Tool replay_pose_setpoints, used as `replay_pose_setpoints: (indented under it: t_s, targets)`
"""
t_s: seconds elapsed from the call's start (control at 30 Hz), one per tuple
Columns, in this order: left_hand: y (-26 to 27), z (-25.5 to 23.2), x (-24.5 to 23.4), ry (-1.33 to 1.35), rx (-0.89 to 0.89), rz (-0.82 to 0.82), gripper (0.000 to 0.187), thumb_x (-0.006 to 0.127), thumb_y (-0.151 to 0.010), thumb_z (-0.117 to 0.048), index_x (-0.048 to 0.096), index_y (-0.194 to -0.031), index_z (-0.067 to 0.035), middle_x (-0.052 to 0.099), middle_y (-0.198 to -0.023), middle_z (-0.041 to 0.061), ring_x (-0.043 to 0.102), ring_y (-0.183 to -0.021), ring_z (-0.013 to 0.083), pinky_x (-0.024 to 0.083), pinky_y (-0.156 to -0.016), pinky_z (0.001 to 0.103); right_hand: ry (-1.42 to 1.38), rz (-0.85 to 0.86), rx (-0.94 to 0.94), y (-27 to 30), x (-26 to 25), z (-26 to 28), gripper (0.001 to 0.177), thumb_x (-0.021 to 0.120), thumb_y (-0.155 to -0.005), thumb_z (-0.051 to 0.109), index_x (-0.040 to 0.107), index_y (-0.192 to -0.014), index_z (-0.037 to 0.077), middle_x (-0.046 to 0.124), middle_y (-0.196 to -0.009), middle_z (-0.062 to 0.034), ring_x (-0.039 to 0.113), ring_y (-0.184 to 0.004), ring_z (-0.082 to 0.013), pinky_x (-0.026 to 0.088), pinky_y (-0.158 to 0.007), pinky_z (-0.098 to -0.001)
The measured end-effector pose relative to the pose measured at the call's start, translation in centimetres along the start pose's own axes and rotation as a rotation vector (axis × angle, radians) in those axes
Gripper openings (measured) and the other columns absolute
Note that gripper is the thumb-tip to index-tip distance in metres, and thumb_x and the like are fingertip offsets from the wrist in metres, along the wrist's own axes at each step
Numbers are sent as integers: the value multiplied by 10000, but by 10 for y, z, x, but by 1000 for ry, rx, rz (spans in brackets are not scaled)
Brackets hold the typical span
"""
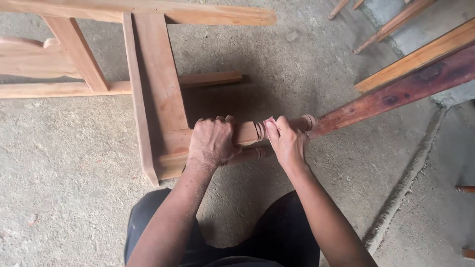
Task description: Sanding the legs of a wooden chair using sandpaper to smooth the surface.
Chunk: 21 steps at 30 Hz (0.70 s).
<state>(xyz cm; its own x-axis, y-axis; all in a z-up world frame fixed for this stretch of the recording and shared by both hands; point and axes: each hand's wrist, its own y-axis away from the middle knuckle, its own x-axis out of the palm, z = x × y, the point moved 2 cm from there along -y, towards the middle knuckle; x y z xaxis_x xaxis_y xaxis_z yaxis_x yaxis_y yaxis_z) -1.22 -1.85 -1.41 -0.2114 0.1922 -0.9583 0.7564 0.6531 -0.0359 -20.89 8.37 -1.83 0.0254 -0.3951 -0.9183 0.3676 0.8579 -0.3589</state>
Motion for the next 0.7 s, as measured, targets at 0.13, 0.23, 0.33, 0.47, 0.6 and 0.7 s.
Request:
replay_pose_setpoints:
  t_s: [0.13, 0.23, 0.33, 0.47, 0.6, 0.7]
  targets:
    - [2, -5, 0, -31, 6, 13, 735, 847, -703, -603, 610, -1162, -81, 720, -970, 107, 732, -869, 258, 568, -779, 390, -112, -94, -77, -22, 16, -2, 306, 679, -1045, 321, 582, -885, 80, 669, -677, -163, 703, -618, -349, 528, -553, -467]
    - [4, -1, -8, -41, -15, 10, 790, 845, -693, -642, 606, -1186, -72, 717, -980, 109, 734, -864, 258, 575, -775, 392, 250, -186, -172, -24, 22, 9, 255, 758, -874, 341, 642, -850, 115, 679, -582, -136, 676, -531, -336, 480, -460, -475]
    - [5, -1, -5, -24, -5, 26, 823, 849, -676, -652, 604, -1204, -70, 714, -974, 103, 734, -853, 255, 576, -769, 396, 73, -331, -232, 26, 7, -6, 132, 733, -1029, 215, 687, -990, 98, 655, -657, -90, 656, -551, -185, 496, -498, -328]
    - [1, -4, -6, -31, -1, 17, 768, 849, -704, -630, 620, -1169, -63, 723, -949, 107, 738, -839, 255, 577, -768, 390, -283, -277, -4, 34, -19, -52, 139, 766, -1001, 193, 699, -960, 78, 652, -662, -57, 637, -583, -149, 491, -505, -284]
    - [4, -5, -7, -12, -10, -13, 701, 859, -704, -600, 632, -1097, -66, 726, -944, 121, 738, -842, 275, 580, -766, 398, -253, -293, 85, -9, 6, -68, 191, 760, -982, 203, 670, -898, 57, 703, -721, -63, 673, -612, -135, 508, -526, -293]
    - [4, -1, -5, 24, -14, -72, 660, 877, -680, -558, 634, -1055, -71, 723, -962, 124, 738, -840, 291, 583, -757, 410, -81, -230, -59, -16, 18, -8, 201, 746, -970, 229, 665, -912, 55, 738, -733, -108, 696, -625, -206, 539, -562, -371]
